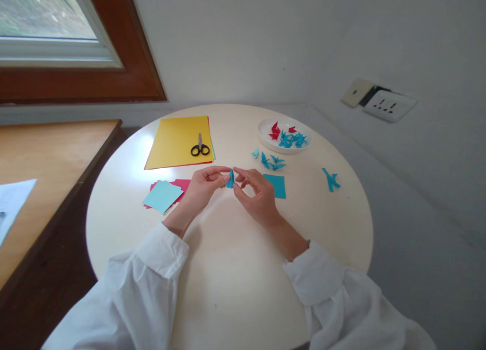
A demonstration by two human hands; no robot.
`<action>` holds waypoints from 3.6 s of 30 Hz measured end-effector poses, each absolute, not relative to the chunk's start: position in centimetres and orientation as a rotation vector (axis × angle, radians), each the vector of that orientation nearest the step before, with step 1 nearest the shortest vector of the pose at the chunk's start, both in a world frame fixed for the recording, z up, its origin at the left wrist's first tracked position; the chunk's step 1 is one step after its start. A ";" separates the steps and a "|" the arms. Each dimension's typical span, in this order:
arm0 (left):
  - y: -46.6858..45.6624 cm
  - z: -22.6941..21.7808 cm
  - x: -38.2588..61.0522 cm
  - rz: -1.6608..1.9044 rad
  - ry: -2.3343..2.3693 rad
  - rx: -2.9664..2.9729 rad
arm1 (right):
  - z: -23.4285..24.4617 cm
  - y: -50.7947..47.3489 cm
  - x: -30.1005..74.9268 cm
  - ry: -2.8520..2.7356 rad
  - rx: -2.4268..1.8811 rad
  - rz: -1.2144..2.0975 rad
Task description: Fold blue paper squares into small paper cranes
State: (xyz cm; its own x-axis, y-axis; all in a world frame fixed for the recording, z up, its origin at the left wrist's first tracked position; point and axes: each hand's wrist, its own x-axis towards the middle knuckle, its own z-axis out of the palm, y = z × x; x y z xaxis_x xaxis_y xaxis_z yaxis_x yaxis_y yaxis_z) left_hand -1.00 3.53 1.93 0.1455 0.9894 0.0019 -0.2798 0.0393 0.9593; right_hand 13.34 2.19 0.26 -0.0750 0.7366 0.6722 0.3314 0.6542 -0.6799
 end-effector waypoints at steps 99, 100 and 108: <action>4.0 1.4 -2.5 0.982 0.902 1.241 | -0.1 2.7 14.0 -1.777 -0.834 0.430; 3.9 1.5 -2.4 0.989 0.909 1.224 | 0.0 2.7 14.0 -1.787 -0.826 0.400; 3.7 1.6 -2.1 1.006 0.888 1.085 | -0.1 2.6 14.1 -1.797 -0.793 0.317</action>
State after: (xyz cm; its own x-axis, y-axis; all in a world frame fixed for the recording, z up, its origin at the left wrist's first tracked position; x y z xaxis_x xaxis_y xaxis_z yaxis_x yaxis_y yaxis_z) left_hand -2.14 3.68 1.57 0.3021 0.9495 -0.0852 -0.2030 0.1514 0.9674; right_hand 14.06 2.55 -0.06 -0.1833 0.6520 0.7358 0.3609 0.7408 -0.5665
